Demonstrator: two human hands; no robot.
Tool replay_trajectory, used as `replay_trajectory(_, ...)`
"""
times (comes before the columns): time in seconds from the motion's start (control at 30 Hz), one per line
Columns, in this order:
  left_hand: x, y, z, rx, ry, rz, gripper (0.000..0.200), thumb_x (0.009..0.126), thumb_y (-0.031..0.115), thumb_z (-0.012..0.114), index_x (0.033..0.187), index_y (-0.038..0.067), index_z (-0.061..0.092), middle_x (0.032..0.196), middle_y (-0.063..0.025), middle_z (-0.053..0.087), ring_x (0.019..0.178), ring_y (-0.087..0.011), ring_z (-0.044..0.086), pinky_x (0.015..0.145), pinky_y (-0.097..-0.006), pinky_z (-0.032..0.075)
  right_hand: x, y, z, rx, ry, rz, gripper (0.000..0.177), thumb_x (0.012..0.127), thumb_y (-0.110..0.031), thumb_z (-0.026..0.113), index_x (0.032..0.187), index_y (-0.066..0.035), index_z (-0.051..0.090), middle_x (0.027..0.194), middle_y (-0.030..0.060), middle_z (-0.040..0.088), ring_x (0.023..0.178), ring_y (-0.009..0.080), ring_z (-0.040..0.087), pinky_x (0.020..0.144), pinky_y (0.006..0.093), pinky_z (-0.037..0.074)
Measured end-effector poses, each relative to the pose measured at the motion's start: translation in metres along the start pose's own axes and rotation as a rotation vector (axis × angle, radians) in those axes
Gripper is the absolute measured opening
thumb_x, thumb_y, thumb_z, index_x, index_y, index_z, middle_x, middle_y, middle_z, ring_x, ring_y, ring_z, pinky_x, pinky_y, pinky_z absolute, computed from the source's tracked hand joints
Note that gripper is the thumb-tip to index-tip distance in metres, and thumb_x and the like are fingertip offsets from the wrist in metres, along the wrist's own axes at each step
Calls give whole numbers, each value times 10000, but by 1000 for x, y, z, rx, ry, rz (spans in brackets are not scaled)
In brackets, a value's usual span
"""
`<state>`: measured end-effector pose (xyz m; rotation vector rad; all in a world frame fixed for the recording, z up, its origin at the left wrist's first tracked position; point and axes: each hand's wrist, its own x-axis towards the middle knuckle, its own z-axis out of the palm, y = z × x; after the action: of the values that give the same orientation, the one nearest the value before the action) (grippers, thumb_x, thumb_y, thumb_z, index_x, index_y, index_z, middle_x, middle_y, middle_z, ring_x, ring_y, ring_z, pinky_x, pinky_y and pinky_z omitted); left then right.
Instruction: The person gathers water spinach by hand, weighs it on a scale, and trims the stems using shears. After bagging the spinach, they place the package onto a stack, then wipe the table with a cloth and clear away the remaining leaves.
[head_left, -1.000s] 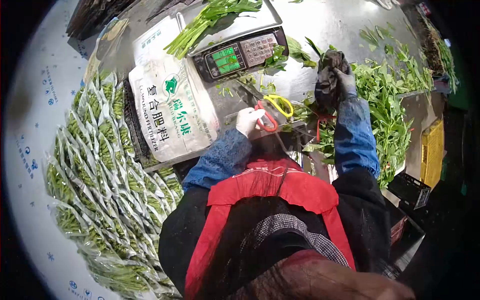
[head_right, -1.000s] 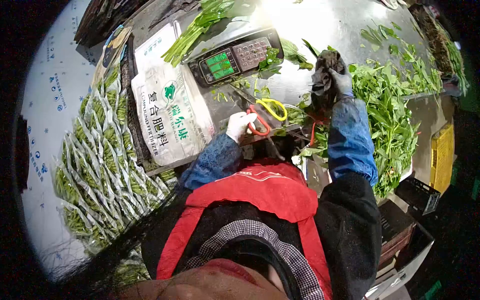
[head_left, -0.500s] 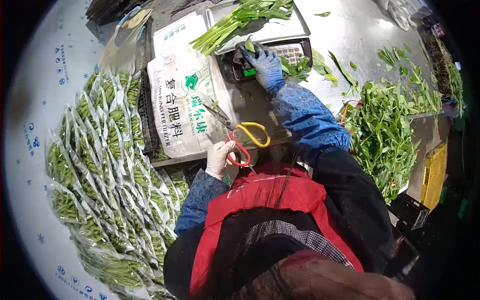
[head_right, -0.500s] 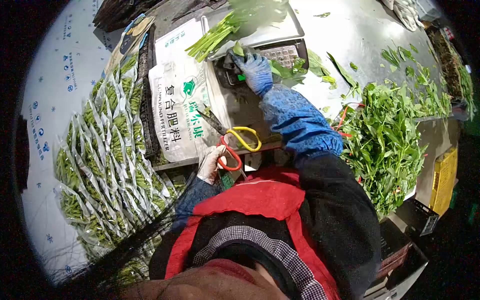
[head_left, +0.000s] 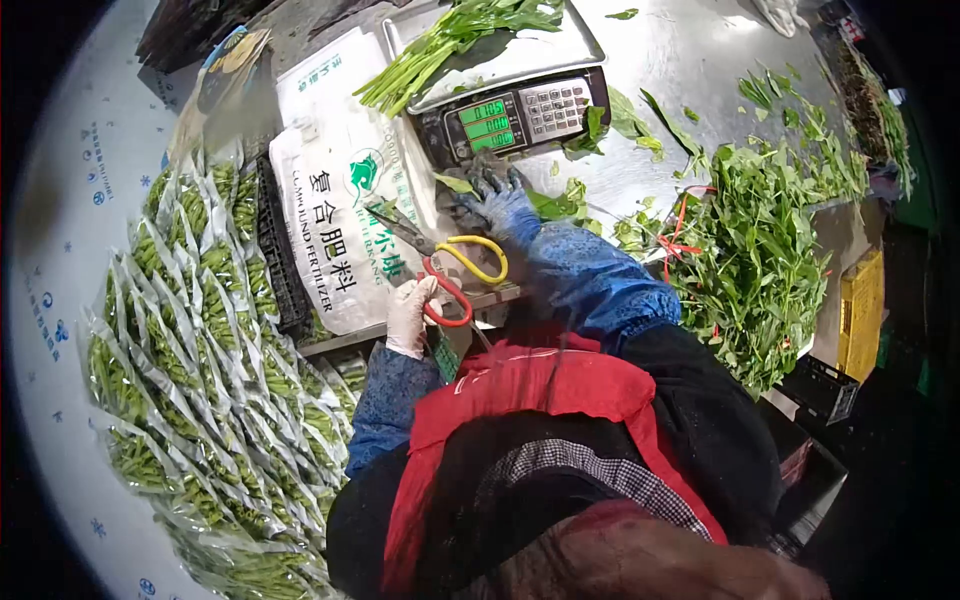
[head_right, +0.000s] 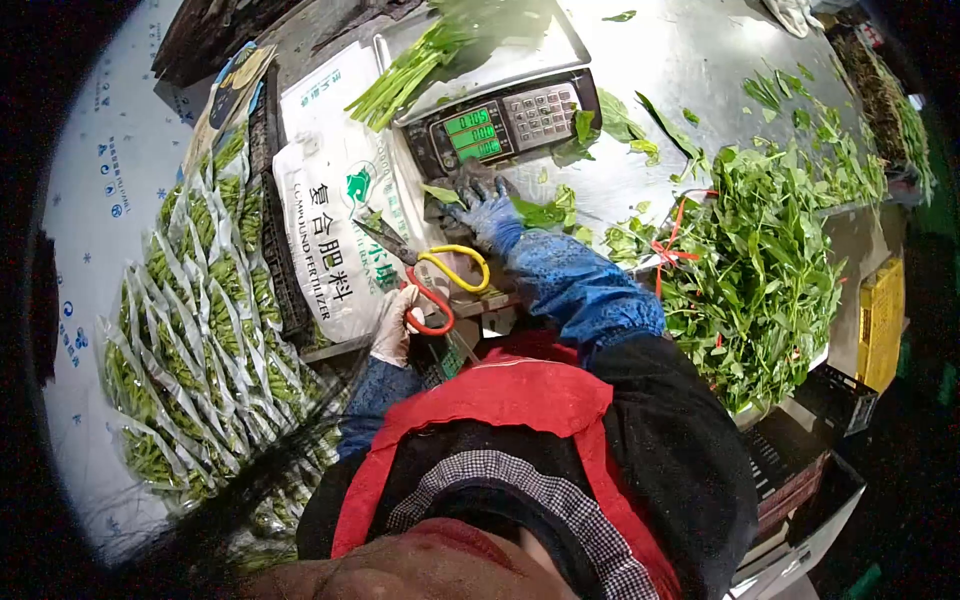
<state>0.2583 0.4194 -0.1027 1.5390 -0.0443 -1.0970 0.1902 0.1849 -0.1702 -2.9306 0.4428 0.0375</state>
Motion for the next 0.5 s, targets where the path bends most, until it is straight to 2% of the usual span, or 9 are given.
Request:
replay_trajectory(0.17, 2, 15, 20, -49, 41, -56, 147, 809, 177, 578, 708, 75, 548, 561, 8, 541, 419, -49, 462, 370, -167, 317, -64, 110, -15, -107, 224, 340, 670, 623, -279, 633, 1248, -267, 391, 1339, 121, 294, 1207, 309, 298, 975, 453, 242)
replay_trajectory(0.2, 13, 0, 11, -26, -17, -21, 164, 799, 190, 591, 689, 80, 541, 546, 6, 534, 417, -53, 463, 370, -173, 317, -79, 145, 1, -96, 251, 519, 673, 627, -278, 636, 1252, -260, 388, 1352, 132, 268, 1198, 337, 306, 991, 426, 233)
replay_trajectory(0.23, 16, -2, 11, -31, -29, -6, 172, 795, 195, 595, 679, 81, 539, 537, 4, 528, 411, -55, 459, 367, -174, 315, -96, 160, -20, -133, 90, 741, 567, 649, -262, 625, 1194, -223, 474, 1276, 134, 397, 1191, 319, 330, 987, 423, 251)
replay_trajectory(0.27, 17, -2, 12, -33, -40, 6, 181, 792, 200, 599, 668, 83, 536, 527, 3, 523, 404, -58, 454, 365, -176, 312, -127, 217, 6, -292, 383, 414, 462, 674, -234, 607, 1127, -175, 542, 1090, 137, 552, 1092, 288, 455, 921, 406, 347)
replay_trajectory(0.3, 16, 3, 14, 14, -44, 7, 188, 788, 193, 598, 651, 84, 532, 515, 8, 506, 391, -62, 439, 361, -180, 305, -141, 234, -3, 337, 273, 800, 393, 688, -196, 584, 1074, -125, 575, 932, 129, 610, 956, 286, 543, 829, 385, 425)
replay_trajectory(0.33, 13, 10, 16, 37, -56, 17, 189, 789, 191, 595, 648, 83, 531, 511, 11, 497, 384, -62, 430, 356, -183, 296, -148, 237, -37, 69, 57, 854, 398, 702, -198, 560, 1097, -149, 559, 938, 154, 595, 857, 325, 568, 777, 377, 452)
replay_trajectory(0.4, 7, 23, 21, 31, -49, 52, 188, 790, 181, 589, 648, 73, 530, 526, 11, 492, 399, -61, 430, 366, -188, 291, -152, 208, -75, 184, 139, 900, 385, 724, -207, 537, 1108, -194, 549, 941, 152, 592, 878, 329, 557, 780, 395, 444)
replay_trajectory(0.43, 11, 24, 18, -22, -71, 58, 186, 795, 176, 582, 651, 69, 532, 540, 6, 500, 416, -62, 440, 377, -187, 297, -150, 180, -82, 87, 243, 800, 380, 746, -235, 524, 1126, -230, 531, 921, 156, 583, 843, 324, 557, 747, 404, 444)
replay_trajectory(0.5, 13, 35, 18, 2, -110, 168, 167, 814, 146, 551, 672, 58, 545, 564, 2, 509, 456, -65, 457, 411, -187, 319, -135, 107, -106, 130, 191, 657, 382, 716, -232, 571, 1094, -179, 546, 823, 140, 554, 802, 323, 532, 678, 413, 436)
